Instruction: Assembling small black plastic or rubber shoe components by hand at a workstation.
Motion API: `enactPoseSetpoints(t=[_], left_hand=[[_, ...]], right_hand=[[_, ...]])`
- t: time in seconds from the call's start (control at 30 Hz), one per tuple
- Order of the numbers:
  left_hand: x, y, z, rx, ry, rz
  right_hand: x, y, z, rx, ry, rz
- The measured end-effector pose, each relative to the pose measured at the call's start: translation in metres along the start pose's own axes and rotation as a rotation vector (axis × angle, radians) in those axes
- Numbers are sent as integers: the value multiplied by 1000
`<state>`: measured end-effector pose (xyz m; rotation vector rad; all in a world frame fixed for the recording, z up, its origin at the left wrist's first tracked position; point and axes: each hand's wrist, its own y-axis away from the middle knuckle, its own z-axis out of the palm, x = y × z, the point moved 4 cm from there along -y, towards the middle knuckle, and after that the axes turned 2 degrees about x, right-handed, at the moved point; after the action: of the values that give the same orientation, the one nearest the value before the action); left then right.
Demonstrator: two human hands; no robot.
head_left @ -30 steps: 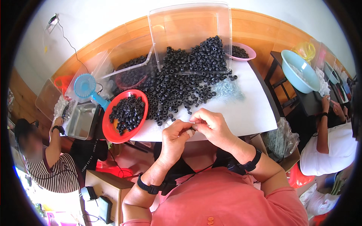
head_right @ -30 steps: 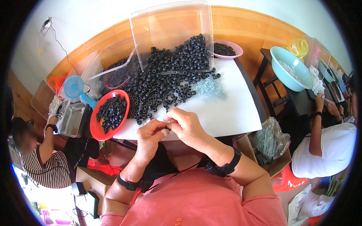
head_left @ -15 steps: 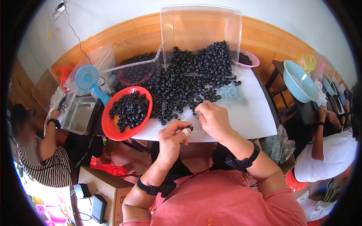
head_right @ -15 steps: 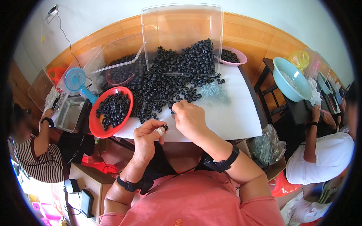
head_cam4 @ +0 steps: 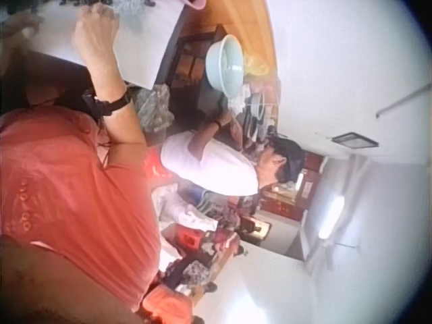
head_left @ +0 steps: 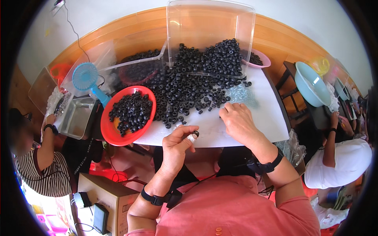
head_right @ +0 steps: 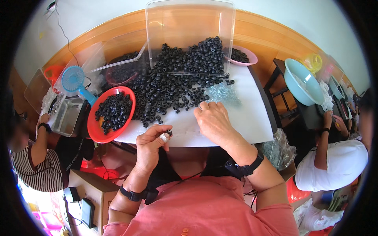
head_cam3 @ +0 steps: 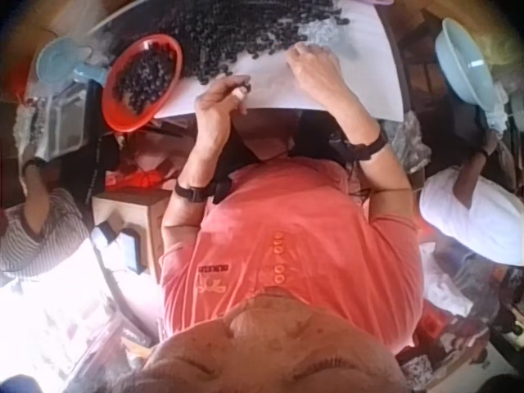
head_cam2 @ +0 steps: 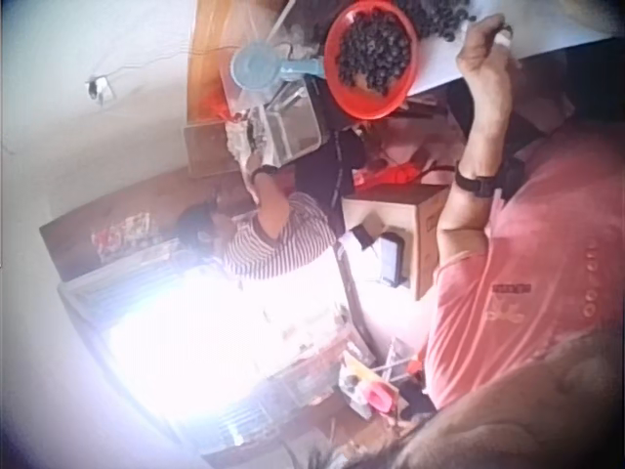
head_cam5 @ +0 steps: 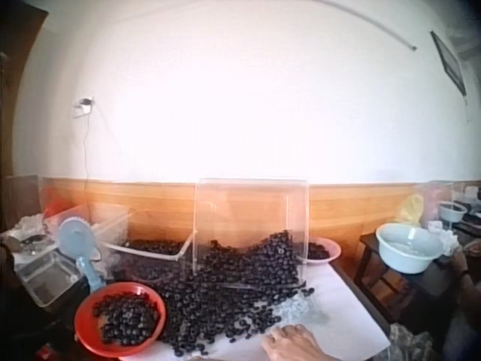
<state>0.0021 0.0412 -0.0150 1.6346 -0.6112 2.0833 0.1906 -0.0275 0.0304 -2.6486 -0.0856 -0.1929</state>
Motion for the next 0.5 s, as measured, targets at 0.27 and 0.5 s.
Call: enactPoseSetpoints(t=[0.27,0.5], left_hand=[[3,0,5,-16,-57,15],[4,2,7,-5,-89,15]], right_hand=[[20,21,4,270,-249,179],[5,19,12,291,-140,101]])
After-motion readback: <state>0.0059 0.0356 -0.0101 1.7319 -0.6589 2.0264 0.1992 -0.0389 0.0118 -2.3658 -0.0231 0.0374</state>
